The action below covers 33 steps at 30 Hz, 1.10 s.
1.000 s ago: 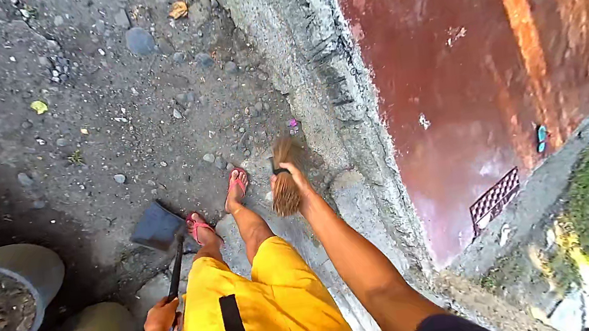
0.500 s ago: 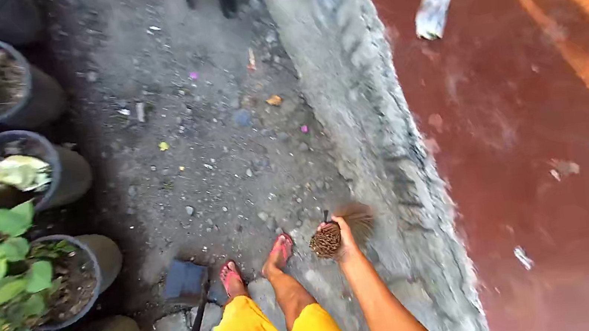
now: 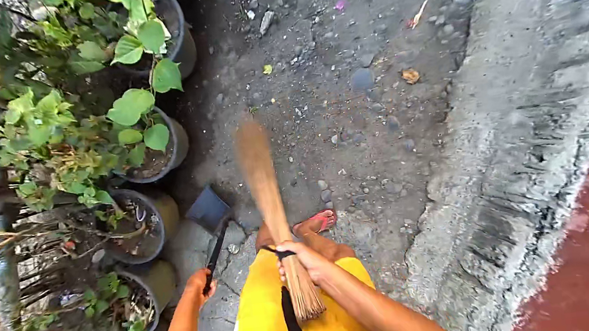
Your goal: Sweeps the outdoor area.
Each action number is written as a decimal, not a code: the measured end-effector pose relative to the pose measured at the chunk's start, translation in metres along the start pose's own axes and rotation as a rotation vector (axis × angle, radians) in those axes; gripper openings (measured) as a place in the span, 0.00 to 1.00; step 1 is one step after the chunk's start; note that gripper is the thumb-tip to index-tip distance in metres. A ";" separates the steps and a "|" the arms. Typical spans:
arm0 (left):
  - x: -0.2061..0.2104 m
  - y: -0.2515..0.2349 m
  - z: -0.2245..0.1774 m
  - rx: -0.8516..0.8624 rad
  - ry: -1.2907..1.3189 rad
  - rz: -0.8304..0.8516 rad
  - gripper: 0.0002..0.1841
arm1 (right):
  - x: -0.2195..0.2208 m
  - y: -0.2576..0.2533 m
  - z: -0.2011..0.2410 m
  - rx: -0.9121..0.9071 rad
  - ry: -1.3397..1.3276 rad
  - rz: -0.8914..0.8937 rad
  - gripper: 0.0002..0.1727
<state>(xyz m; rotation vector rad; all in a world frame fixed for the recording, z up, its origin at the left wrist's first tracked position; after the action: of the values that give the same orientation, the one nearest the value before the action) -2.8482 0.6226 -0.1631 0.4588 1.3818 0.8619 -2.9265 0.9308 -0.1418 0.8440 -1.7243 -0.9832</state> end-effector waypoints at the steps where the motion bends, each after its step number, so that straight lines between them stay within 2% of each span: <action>1: -0.010 -0.002 -0.001 0.036 -0.152 -0.017 0.16 | 0.023 -0.016 0.002 0.072 0.089 0.037 0.11; 3: -0.025 -0.008 -0.003 0.080 -0.404 -0.022 0.19 | 0.063 -0.054 0.027 0.143 0.283 0.068 0.12; 6: -0.048 -0.021 -0.002 0.076 -0.518 0.008 0.17 | 0.101 -0.098 0.096 0.101 0.454 -0.015 0.14; 8: -0.059 -0.033 -0.001 0.037 -0.494 0.048 0.16 | 0.104 -0.114 0.130 -0.024 0.335 -0.124 0.12; 10: -0.062 -0.046 -0.001 0.014 -0.450 0.083 0.15 | 0.100 -0.118 0.135 -0.128 0.174 -0.214 0.16; 12: -0.059 -0.050 -0.004 0.017 -0.460 0.132 0.14 | 0.098 -0.097 0.107 -0.130 0.113 -0.265 0.17; 15: -0.049 -0.048 -0.009 0.048 -0.545 0.187 0.15 | 0.080 -0.035 0.072 -0.032 0.137 -0.210 0.12; 17: -0.042 -0.046 -0.015 0.075 -0.596 0.202 0.16 | 0.053 0.002 0.079 0.061 0.138 -0.174 0.13; 19: -0.039 -0.040 -0.019 0.083 -0.623 0.216 0.16 | 0.025 0.031 0.112 0.093 0.169 -0.228 0.15; 22: -0.038 -0.039 -0.027 0.095 -0.648 0.227 0.16 | -0.011 0.044 0.169 -0.083 0.133 -0.528 0.15; 24: -0.036 -0.043 -0.026 0.101 -0.671 0.239 0.16 | -0.017 0.037 0.176 -0.264 0.136 -0.697 0.13; 25: -0.035 -0.045 -0.024 0.099 -0.675 0.245 0.16 | -0.014 0.031 0.165 -0.323 0.169 -0.712 0.14; 27: -0.034 -0.044 -0.022 0.091 -0.672 0.257 0.16 | 0.001 0.023 0.130 -0.372 0.201 -0.693 0.14; 30: -0.032 -0.041 -0.024 0.082 -0.662 0.255 0.15 | 0.021 0.042 0.096 -0.207 0.148 -0.515 0.12; 33: -0.033 -0.042 -0.029 0.094 -0.686 0.275 0.15 | 0.013 0.075 0.123 0.064 0.197 -0.329 0.15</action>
<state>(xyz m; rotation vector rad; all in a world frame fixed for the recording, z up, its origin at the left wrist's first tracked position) -2.8638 0.5657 -0.1778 0.9343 0.7347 0.7569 -3.0543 0.9816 -0.0985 1.2520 -1.4830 -1.0240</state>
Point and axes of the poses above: each hand's wrist, its own y-axis away from the middle knuckle, its own x-axis out of the palm, z = x × y, the point moved 1 cm from there along -y, towards the middle knuckle, and after that the axes turned 11 degrees about -z, right-handed, at the moved point
